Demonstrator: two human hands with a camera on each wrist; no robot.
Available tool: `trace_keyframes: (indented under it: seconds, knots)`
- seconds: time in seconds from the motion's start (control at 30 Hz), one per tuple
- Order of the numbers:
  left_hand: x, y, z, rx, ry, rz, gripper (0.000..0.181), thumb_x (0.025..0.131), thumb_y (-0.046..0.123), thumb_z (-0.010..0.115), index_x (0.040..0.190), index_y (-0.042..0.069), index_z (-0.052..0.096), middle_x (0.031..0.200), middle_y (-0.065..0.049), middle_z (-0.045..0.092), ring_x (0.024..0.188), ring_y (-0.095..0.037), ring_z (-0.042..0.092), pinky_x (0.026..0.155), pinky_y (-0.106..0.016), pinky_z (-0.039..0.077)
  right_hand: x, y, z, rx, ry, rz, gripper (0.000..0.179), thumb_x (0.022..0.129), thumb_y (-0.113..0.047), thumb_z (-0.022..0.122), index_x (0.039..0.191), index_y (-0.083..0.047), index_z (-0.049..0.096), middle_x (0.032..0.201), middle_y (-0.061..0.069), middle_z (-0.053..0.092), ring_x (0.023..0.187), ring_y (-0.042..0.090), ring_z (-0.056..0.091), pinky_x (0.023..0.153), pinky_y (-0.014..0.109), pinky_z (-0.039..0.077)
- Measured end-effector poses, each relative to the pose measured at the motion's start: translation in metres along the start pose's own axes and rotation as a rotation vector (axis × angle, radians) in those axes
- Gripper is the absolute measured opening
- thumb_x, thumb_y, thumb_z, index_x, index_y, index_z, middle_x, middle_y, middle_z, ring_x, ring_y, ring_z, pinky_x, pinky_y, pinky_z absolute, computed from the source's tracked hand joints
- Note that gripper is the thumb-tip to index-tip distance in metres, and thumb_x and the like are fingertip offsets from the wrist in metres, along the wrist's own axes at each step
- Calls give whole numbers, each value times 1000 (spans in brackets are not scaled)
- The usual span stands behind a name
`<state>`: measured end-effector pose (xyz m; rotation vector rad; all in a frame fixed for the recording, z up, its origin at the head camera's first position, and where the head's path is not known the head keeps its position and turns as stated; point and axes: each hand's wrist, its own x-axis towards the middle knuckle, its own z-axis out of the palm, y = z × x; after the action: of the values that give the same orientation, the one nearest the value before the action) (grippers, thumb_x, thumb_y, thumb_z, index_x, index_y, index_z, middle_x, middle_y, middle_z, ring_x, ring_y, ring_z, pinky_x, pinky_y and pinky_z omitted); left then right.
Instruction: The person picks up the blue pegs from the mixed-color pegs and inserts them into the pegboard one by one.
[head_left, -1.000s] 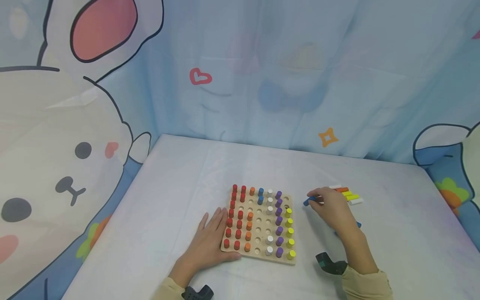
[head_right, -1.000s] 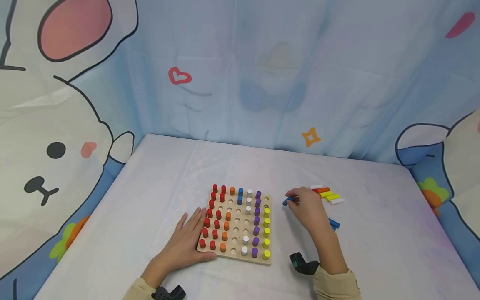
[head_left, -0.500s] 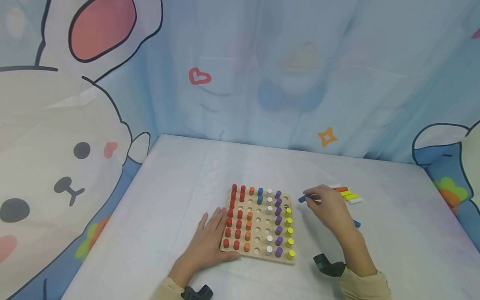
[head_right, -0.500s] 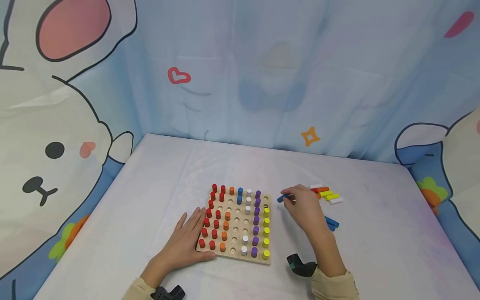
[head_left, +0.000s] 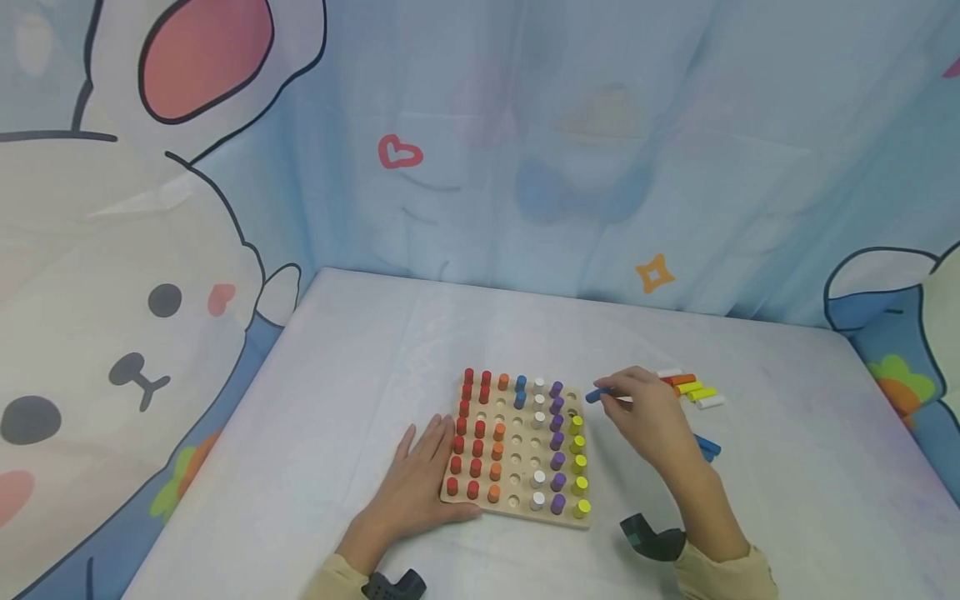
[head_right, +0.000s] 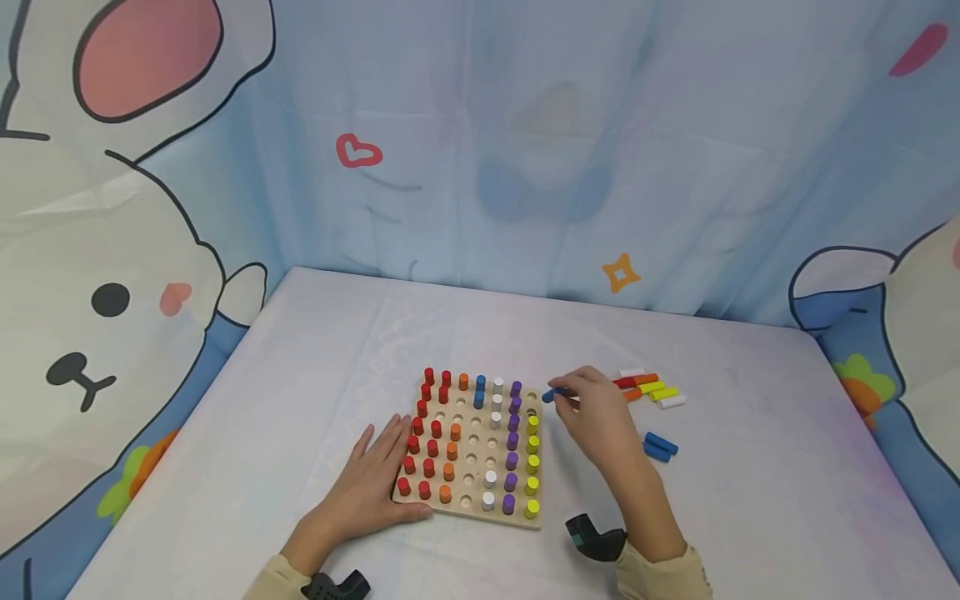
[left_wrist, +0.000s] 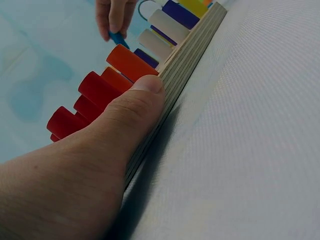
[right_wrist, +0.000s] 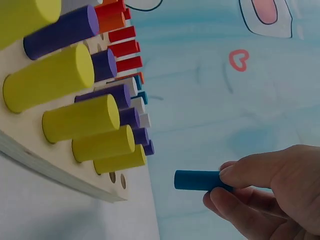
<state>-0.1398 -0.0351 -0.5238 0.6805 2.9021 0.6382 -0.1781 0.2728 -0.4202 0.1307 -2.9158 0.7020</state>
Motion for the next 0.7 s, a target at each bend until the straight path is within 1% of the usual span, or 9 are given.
trace_keyframes:
  seconds: [0.27, 0.5, 0.7]
  knots:
    - [1, 0, 0, 1, -9, -5, 121, 68, 88, 45, 153, 8, 14, 160, -5, 17, 149, -19, 9, 120, -49, 5, -3, -10, 5, -3, 8, -12, 23, 85, -8, 70, 108, -5, 70, 103, 11, 62, 95, 28, 64, 81, 43, 57]
    - [1, -1, 1, 5, -5, -4, 121, 68, 88, 46, 153, 8, 14, 160, -5, 17, 149, -19, 9, 120, -49, 5, -5, -18, 11, 10, 18, -57, 24, 85, -8, 70, 109, -7, 70, 102, 9, 63, 95, 27, 66, 80, 41, 57]
    - [1, -1, 1, 11, -9, -8, 121, 67, 88, 45, 153, 8, 14, 160, -5, 18, 149, -19, 9, 120, -49, 5, -7, -26, 16, 27, 16, -72, 20, 84, -7, 71, 105, -6, 69, 103, 9, 63, 98, 28, 67, 80, 41, 57]
